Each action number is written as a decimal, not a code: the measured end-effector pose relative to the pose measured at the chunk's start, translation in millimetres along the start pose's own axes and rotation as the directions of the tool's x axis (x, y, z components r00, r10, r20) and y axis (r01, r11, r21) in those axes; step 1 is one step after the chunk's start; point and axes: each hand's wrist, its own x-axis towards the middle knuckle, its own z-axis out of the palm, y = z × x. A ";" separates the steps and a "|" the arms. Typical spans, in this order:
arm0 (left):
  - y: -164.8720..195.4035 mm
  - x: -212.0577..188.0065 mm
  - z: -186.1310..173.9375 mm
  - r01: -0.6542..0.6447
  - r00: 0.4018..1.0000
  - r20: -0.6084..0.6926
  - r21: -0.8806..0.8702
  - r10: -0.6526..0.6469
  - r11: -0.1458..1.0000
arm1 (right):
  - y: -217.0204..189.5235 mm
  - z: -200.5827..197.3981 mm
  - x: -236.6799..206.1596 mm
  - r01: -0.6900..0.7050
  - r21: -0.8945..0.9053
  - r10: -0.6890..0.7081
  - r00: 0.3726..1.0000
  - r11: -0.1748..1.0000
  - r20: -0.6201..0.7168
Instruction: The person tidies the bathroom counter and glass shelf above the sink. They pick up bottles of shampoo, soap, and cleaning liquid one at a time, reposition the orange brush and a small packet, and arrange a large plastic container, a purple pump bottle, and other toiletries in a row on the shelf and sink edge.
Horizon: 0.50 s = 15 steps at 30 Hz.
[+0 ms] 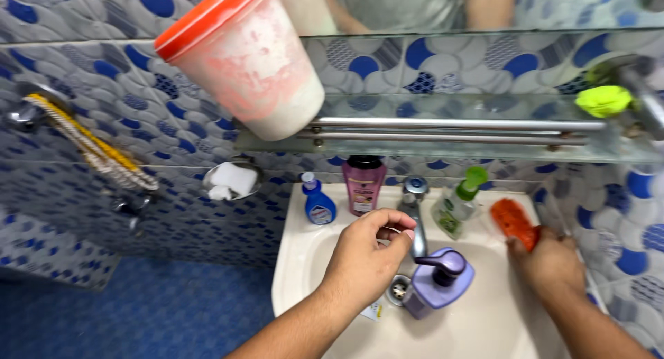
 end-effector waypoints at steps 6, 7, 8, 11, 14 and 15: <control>-11.9 -6.2 -15.6 0.033 0.999 -0.024 0.008 -0.033 0.999 | -27.7 -20.2 17.9 -0.090 -0.108 0.109 0.978 0.990 0.179; -13.7 -6.0 -16.3 0.042 0.999 -0.025 -0.007 -0.042 0.999 | -29.8 -23.0 17.8 -0.075 -0.121 0.097 0.977 0.990 0.189; -15.3 -5.7 -16.6 0.053 0.998 -0.019 -0.021 -0.053 0.998 | -30.3 -23.8 16.1 -0.065 -0.134 0.091 0.975 0.989 0.201; -19.6 -5.7 -14.2 0.081 0.997 -0.014 -0.040 -0.082 0.996 | -23.8 -19.7 11.1 -0.026 -0.111 0.048 0.979 0.993 0.197; -21.3 -4.3 -8.6 0.059 0.998 -0.017 -0.060 -0.060 0.996 | -14.5 -15.8 13.6 0.000 -0.002 0.000 0.993 1.000 0.120; -21.7 -2.4 -7.4 0.046 0.999 -0.019 -0.070 -0.047 0.997 | -11.8 -17.7 14.2 0.009 0.041 -0.013 0.996 0.999 0.085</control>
